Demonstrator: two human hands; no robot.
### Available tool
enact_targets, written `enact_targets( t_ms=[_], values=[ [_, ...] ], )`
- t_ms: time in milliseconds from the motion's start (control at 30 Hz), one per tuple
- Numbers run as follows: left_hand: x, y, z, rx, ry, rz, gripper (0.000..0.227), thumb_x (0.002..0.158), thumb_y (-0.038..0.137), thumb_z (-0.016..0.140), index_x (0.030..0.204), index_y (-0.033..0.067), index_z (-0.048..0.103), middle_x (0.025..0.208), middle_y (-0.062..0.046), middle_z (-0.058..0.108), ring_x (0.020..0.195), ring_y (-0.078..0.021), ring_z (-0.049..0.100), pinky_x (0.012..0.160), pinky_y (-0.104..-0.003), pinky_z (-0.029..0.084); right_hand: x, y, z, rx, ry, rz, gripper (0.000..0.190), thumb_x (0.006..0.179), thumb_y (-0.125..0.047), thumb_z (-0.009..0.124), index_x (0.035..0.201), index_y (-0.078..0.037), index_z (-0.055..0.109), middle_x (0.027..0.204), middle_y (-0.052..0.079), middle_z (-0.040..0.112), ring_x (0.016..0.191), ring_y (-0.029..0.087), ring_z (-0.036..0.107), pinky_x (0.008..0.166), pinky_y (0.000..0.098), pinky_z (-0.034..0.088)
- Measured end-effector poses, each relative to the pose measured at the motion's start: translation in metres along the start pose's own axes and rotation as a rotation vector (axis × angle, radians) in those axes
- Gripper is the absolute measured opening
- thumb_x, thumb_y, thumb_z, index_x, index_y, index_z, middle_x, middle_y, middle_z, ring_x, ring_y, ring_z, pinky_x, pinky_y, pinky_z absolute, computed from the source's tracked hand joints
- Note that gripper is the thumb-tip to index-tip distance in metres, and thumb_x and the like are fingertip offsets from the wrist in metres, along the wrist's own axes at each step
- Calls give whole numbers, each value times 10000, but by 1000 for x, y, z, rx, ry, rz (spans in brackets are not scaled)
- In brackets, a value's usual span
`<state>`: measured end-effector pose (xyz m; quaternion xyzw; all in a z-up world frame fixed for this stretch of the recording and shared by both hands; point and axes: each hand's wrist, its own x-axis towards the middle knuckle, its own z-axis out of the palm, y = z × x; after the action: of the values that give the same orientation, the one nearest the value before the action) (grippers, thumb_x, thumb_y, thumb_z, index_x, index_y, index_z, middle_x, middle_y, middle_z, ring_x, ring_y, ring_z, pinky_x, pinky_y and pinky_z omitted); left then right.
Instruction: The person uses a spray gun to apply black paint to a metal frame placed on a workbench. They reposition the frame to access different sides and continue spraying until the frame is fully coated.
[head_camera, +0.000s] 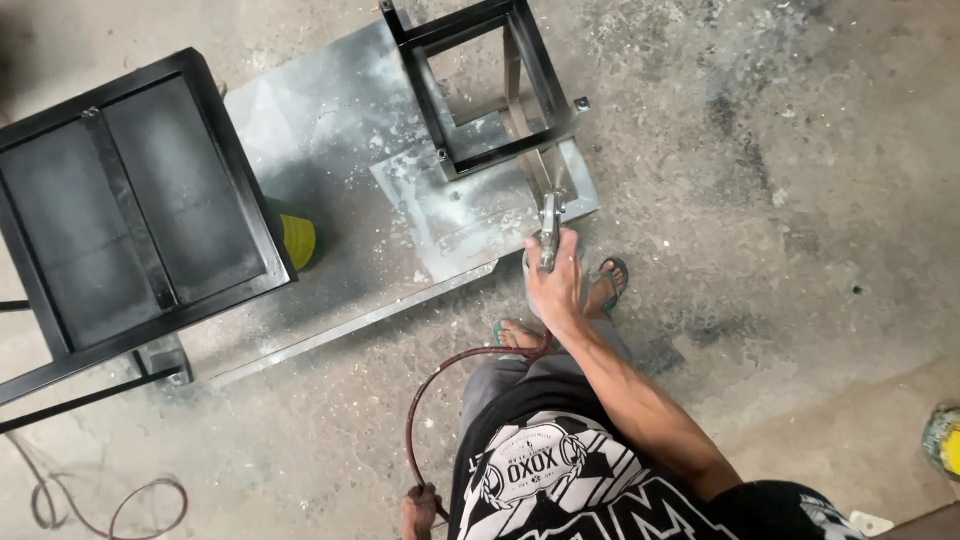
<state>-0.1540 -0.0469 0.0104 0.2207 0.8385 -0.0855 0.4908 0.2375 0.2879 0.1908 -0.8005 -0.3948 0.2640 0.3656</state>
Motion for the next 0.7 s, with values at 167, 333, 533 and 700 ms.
enact_targets(
  t_ms=[167,333,533,700],
  values=[
    [5,21,-3,-56,5,39,374,886,305,577,834,-30,736,752,-173,793,733,-299,728,712,-411,530,-1,6,-3,5,71,-57,392,1036,-429,563,1165,-70,470,909,101,624,762,268,601,603,432,504],
    [8,25,-5,-101,24,27,349,873,266,574,849,-36,747,750,-174,784,744,-296,699,723,-410,512,15,30,11,34,-85,96,315,1076,-345,561,1173,-73,436,744,2,574,542,145,531,437,328,516],
    [22,-4,-5,59,10,118,301,815,230,581,761,-5,762,806,-208,742,840,-370,710,761,-466,513,6,30,8,56,-143,103,406,1060,-427,512,1205,-56,434,774,13,608,550,155,623,467,334,586],
    [11,0,-7,-9,-15,-33,390,864,293,565,879,-35,777,774,-159,809,795,-320,740,772,-421,531,-6,33,10,13,-43,-48,428,1049,-434,547,1214,-46,478,843,45,588,704,178,586,621,374,558]
  ],
)
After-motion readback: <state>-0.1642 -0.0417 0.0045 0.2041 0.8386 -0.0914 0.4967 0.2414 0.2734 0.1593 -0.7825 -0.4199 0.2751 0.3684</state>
